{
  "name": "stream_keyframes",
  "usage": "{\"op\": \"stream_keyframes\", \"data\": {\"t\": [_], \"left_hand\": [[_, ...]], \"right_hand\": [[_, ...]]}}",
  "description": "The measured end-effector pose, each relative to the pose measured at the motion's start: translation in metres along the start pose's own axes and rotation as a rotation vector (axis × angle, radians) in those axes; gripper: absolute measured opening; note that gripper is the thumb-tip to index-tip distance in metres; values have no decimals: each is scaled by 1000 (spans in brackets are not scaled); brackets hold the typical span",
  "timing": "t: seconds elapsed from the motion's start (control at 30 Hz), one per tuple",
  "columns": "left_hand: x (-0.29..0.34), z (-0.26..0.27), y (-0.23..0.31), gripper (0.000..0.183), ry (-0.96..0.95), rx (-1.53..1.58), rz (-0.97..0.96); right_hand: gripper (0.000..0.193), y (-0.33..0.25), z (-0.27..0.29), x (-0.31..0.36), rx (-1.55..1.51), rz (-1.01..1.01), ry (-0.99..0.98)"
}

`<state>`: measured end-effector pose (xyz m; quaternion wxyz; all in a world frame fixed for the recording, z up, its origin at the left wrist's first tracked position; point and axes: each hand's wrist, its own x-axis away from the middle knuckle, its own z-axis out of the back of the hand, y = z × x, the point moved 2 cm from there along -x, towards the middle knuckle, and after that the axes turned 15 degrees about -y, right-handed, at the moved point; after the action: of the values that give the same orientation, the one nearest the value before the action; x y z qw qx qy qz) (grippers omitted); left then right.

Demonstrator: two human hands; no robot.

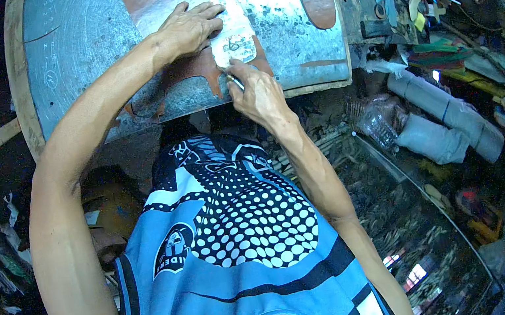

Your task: Cutting out shoe component pieces from leather using a cardboard template and a utility knife.

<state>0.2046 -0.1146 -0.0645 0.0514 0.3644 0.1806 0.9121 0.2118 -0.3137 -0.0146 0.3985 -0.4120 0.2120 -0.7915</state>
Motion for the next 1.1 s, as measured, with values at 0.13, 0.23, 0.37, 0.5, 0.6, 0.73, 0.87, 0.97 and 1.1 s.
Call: {"op": "stream_keyframes", "data": {"t": [0.13, 0.23, 0.37, 0.5, 0.6, 0.73, 0.87, 0.97, 1.1], "left_hand": [[6, 3, 1, 31, -5, 2, 18], [9, 6, 4, 29, -27, -8, 22], [6, 8, 10, 32, -15, -31, 47], [8, 10, 28, 56, -85, -14, 111], [10, 4, 33, 66, 1, -28, 144], [14, 7, 38, 65, -25, -2, 159], [15, 7, 40, 64, -37, -3, 178], [15, 9, 43, 62, -52, 13, 196], [16, 12, 48, 60, -94, -8, 249]], "right_hand": [[30, 4, 11, 0, 16, 33, -86], [30, 8, 23, -4, 2, 26, -186], [28, 13, 29, -9, 53, 63, -259], [26, 11, 33, -10, 82, 80, -298], [23, 9, 33, -11, 89, 115, -287], [20, 15, 39, -13, 109, 187, -299], [22, 19, 53, -19, 207, 259, -392], [27, 37, 62, -25, 317, 312, -339], [34, 41, 76, -38, 381, 296, -492]]}}
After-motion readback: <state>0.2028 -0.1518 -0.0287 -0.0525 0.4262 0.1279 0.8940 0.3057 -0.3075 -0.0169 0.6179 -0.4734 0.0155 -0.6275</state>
